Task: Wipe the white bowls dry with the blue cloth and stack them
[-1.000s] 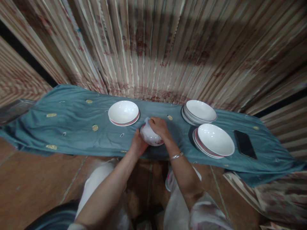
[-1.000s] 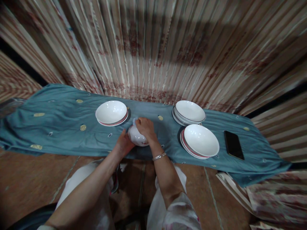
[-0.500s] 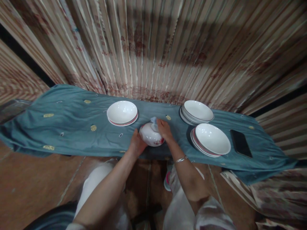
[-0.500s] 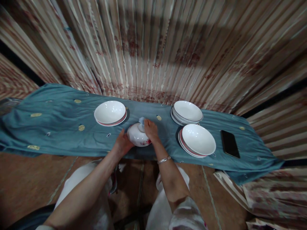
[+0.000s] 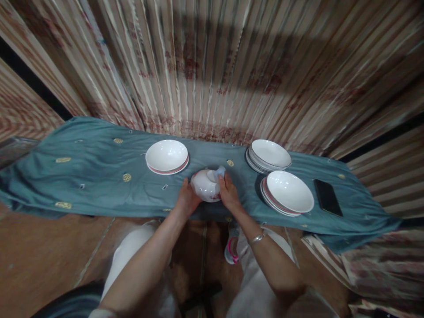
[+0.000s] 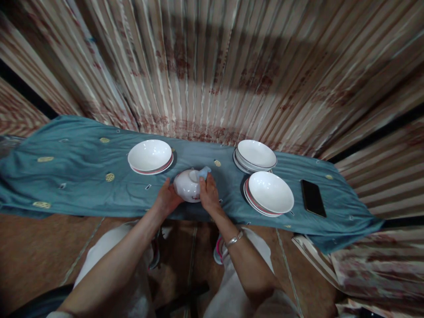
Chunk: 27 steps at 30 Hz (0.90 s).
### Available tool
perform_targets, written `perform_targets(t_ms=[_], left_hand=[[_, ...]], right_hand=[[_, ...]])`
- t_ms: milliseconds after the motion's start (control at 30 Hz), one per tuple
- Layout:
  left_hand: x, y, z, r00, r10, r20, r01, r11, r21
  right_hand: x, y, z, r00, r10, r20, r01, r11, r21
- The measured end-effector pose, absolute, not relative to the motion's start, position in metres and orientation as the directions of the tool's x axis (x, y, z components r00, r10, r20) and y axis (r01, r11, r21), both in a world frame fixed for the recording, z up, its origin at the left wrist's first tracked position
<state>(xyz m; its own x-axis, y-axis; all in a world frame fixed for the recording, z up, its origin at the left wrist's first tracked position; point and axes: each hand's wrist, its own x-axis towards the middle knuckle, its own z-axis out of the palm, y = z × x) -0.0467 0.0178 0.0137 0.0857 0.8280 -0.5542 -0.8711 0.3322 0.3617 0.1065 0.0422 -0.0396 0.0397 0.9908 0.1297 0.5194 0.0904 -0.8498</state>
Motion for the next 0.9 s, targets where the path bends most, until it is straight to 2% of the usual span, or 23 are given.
perform_targets(t_ms=[167, 467, 633, 900], left_hand=[[-0.046, 0.017, 0.015, 0.086, 0.840, -0.536, -0.876, 0.321, 0.361], [-0.048, 0.018, 0.008, 0.082, 0.853, -0.515, -0.874, 0.310, 0.375], [-0.047, 0.021, 0.004, 0.061, 0.837, -0.543, -0.857, 0.323, 0.402], [-0.051, 0.022, -0.005, 0.121, 0.866, -0.486, -0.866, 0.332, 0.375]], right_hand=[[0.103, 0.017, -0.046, 0.006, 0.975, 0.222, 0.576, 0.178, -0.798], [0.102, -0.013, -0.060, -0.101, 0.951, 0.292, 0.704, 0.275, -0.655], [0.105, -0.028, -0.068, -0.206, 0.892, 0.401, 0.759, 0.404, -0.510], [0.110, -0.045, -0.073, -0.372, 0.806, 0.460, 0.790, 0.535, -0.298]])
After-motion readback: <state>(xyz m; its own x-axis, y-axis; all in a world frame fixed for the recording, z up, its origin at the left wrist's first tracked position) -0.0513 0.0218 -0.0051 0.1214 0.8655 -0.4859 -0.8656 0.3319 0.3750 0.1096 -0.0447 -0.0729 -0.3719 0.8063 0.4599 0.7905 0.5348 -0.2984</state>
